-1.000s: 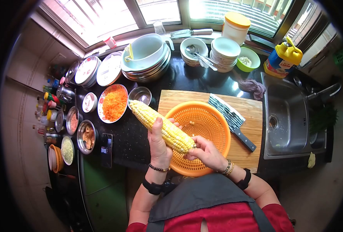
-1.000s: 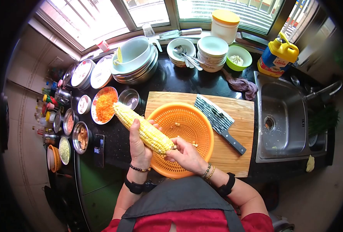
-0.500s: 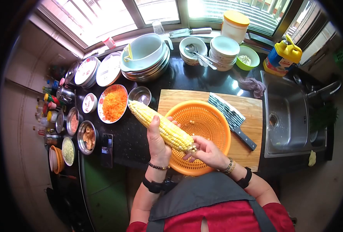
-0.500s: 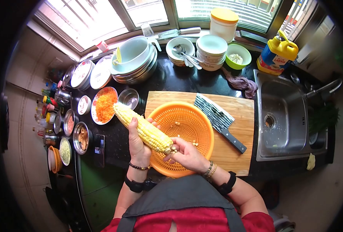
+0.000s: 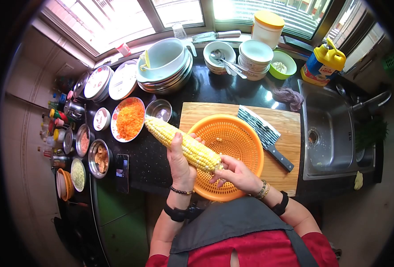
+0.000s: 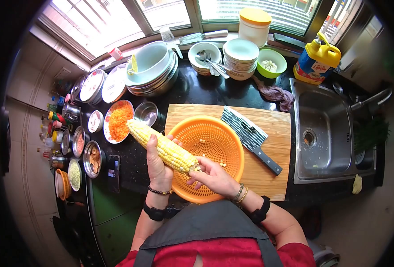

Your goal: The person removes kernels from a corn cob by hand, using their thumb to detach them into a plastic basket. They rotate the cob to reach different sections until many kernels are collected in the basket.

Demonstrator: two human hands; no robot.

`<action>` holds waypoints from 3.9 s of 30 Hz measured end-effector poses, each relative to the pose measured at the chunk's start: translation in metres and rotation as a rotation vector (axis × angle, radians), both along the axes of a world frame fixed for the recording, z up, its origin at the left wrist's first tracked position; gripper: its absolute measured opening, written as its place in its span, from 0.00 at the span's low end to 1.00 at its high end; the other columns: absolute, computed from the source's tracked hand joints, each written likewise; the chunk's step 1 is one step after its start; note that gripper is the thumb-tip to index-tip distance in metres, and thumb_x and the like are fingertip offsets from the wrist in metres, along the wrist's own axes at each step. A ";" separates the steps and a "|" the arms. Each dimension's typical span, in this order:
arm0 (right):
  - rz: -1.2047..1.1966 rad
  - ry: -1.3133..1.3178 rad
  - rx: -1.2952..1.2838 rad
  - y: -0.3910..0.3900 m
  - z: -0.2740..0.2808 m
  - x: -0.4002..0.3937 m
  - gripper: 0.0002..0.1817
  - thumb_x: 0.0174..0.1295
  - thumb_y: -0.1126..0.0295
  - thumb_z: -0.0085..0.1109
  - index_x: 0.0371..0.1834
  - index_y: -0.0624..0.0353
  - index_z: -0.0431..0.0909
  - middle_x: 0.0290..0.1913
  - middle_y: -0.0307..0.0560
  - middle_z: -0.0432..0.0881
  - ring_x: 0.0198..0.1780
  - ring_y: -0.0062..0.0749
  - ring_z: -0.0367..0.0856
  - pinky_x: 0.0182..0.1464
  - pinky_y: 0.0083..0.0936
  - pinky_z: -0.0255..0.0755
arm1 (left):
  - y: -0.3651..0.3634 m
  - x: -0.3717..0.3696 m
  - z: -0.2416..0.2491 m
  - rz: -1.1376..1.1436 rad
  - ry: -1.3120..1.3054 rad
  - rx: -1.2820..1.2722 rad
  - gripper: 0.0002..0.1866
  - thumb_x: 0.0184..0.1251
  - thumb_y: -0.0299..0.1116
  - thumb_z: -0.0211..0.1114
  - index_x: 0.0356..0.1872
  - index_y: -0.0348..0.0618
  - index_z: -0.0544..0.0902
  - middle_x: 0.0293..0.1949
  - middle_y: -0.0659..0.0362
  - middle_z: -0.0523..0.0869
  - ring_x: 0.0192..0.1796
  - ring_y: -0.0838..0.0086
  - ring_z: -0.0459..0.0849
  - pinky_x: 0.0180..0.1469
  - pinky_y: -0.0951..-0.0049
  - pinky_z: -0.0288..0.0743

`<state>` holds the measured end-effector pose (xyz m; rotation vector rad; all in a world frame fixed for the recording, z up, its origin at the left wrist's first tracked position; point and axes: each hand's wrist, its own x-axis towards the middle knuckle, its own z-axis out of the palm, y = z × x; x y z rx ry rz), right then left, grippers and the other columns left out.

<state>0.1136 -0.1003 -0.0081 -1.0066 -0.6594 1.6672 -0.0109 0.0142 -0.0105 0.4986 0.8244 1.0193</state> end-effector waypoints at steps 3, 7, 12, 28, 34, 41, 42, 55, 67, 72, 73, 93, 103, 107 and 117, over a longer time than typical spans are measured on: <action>0.005 -0.040 -0.025 0.002 -0.005 0.000 0.23 0.64 0.69 0.53 0.60 0.65 0.63 0.46 0.44 0.77 0.39 0.23 0.81 0.36 0.17 0.77 | -0.003 0.006 0.005 0.006 0.072 0.059 0.26 0.59 0.50 0.62 0.39 0.33 0.73 0.31 0.52 0.79 0.34 0.67 0.80 0.42 0.67 0.77; -0.016 -0.034 -0.027 0.002 -0.004 0.000 0.23 0.63 0.69 0.53 0.59 0.65 0.63 0.45 0.44 0.77 0.39 0.23 0.81 0.36 0.17 0.77 | -0.004 0.008 0.008 0.030 0.078 0.083 0.24 0.60 0.48 0.62 0.39 0.32 0.73 0.31 0.51 0.79 0.34 0.68 0.80 0.42 0.67 0.78; -0.028 -0.065 -0.070 0.003 -0.004 0.002 0.21 0.63 0.71 0.53 0.57 0.66 0.65 0.44 0.44 0.78 0.37 0.22 0.81 0.38 0.17 0.77 | -0.007 0.012 0.009 0.033 0.115 0.102 0.24 0.60 0.47 0.62 0.40 0.32 0.73 0.31 0.52 0.79 0.35 0.68 0.81 0.43 0.67 0.78; 0.000 0.011 -0.030 0.002 -0.004 0.002 0.22 0.63 0.74 0.51 0.60 0.65 0.62 0.45 0.44 0.78 0.43 0.23 0.80 0.43 0.18 0.76 | -0.002 0.007 0.005 0.037 0.038 0.035 0.22 0.60 0.43 0.62 0.44 0.36 0.68 0.35 0.52 0.77 0.35 0.68 0.80 0.42 0.64 0.79; 0.023 -0.016 -0.037 0.004 -0.007 0.004 0.23 0.65 0.70 0.52 0.61 0.64 0.61 0.45 0.43 0.77 0.42 0.22 0.80 0.43 0.18 0.76 | -0.003 0.006 0.004 0.025 0.051 0.043 0.23 0.60 0.44 0.62 0.44 0.35 0.68 0.35 0.51 0.77 0.36 0.67 0.80 0.42 0.63 0.79; 0.045 0.122 0.000 0.001 -0.004 0.009 0.21 0.67 0.69 0.48 0.61 0.65 0.61 0.45 0.46 0.77 0.43 0.26 0.81 0.44 0.21 0.77 | -0.001 0.004 0.016 0.023 -0.001 0.002 0.24 0.60 0.49 0.60 0.45 0.38 0.70 0.35 0.50 0.80 0.37 0.64 0.80 0.46 0.61 0.77; 0.056 0.125 -0.029 0.002 0.000 0.010 0.21 0.67 0.69 0.47 0.61 0.65 0.61 0.45 0.47 0.77 0.44 0.28 0.81 0.45 0.22 0.76 | -0.001 0.004 0.016 0.009 -0.015 0.008 0.24 0.60 0.48 0.60 0.46 0.39 0.69 0.35 0.50 0.80 0.37 0.64 0.80 0.46 0.61 0.77; 0.039 0.115 -0.064 0.002 -0.005 0.010 0.19 0.68 0.64 0.46 0.56 0.65 0.67 0.45 0.46 0.78 0.40 0.28 0.82 0.42 0.21 0.78 | -0.006 0.008 0.016 -0.043 -0.110 0.077 0.22 0.60 0.46 0.59 0.47 0.40 0.68 0.34 0.51 0.79 0.37 0.64 0.79 0.44 0.60 0.76; 0.030 0.105 -0.005 0.001 -0.003 0.009 0.20 0.65 0.71 0.44 0.59 0.67 0.65 0.49 0.50 0.77 0.44 0.30 0.82 0.45 0.23 0.76 | -0.006 0.008 0.018 -0.038 -0.124 0.080 0.23 0.59 0.46 0.59 0.46 0.40 0.68 0.34 0.51 0.79 0.37 0.65 0.79 0.44 0.60 0.76; 0.033 0.122 -0.039 0.002 0.000 0.007 0.22 0.68 0.63 0.46 0.60 0.65 0.63 0.47 0.48 0.78 0.44 0.29 0.82 0.44 0.21 0.77 | -0.006 0.008 0.016 -0.029 -0.073 0.105 0.23 0.58 0.47 0.58 0.45 0.40 0.68 0.34 0.52 0.79 0.36 0.65 0.79 0.44 0.61 0.76; 0.044 0.110 -0.046 0.002 0.000 0.007 0.22 0.68 0.63 0.46 0.61 0.65 0.62 0.47 0.48 0.78 0.43 0.29 0.82 0.44 0.21 0.77 | -0.006 0.008 0.016 -0.025 -0.063 0.097 0.23 0.59 0.47 0.58 0.45 0.40 0.68 0.34 0.52 0.79 0.36 0.65 0.79 0.44 0.61 0.76; 0.048 0.159 -0.082 0.003 0.000 0.009 0.19 0.67 0.67 0.43 0.58 0.66 0.65 0.44 0.49 0.78 0.41 0.31 0.82 0.44 0.24 0.77 | -0.002 0.005 0.012 -0.067 -0.194 0.087 0.23 0.57 0.46 0.59 0.46 0.41 0.68 0.35 0.51 0.79 0.37 0.63 0.78 0.45 0.59 0.75; 0.057 0.083 -0.054 0.002 0.005 0.008 0.22 0.66 0.69 0.40 0.61 0.67 0.62 0.49 0.52 0.77 0.44 0.33 0.82 0.44 0.25 0.77 | -0.003 0.003 0.011 -0.097 -0.189 0.111 0.23 0.56 0.46 0.60 0.45 0.40 0.68 0.34 0.52 0.79 0.37 0.65 0.78 0.45 0.60 0.75; 0.051 0.069 -0.045 0.001 0.003 0.007 0.22 0.65 0.69 0.39 0.61 0.66 0.61 0.49 0.50 0.77 0.43 0.31 0.82 0.41 0.23 0.77 | -0.003 0.002 0.009 -0.122 -0.214 0.141 0.23 0.57 0.46 0.59 0.47 0.40 0.67 0.35 0.52 0.79 0.39 0.65 0.79 0.47 0.60 0.75; -0.079 -0.107 0.031 0.002 0.000 0.000 0.22 0.65 0.71 0.45 0.61 0.65 0.61 0.39 0.44 0.78 0.35 0.20 0.79 0.28 0.12 0.72 | -0.006 0.009 0.015 -0.076 -0.001 0.174 0.21 0.60 0.45 0.63 0.42 0.37 0.72 0.33 0.55 0.78 0.36 0.68 0.81 0.44 0.62 0.78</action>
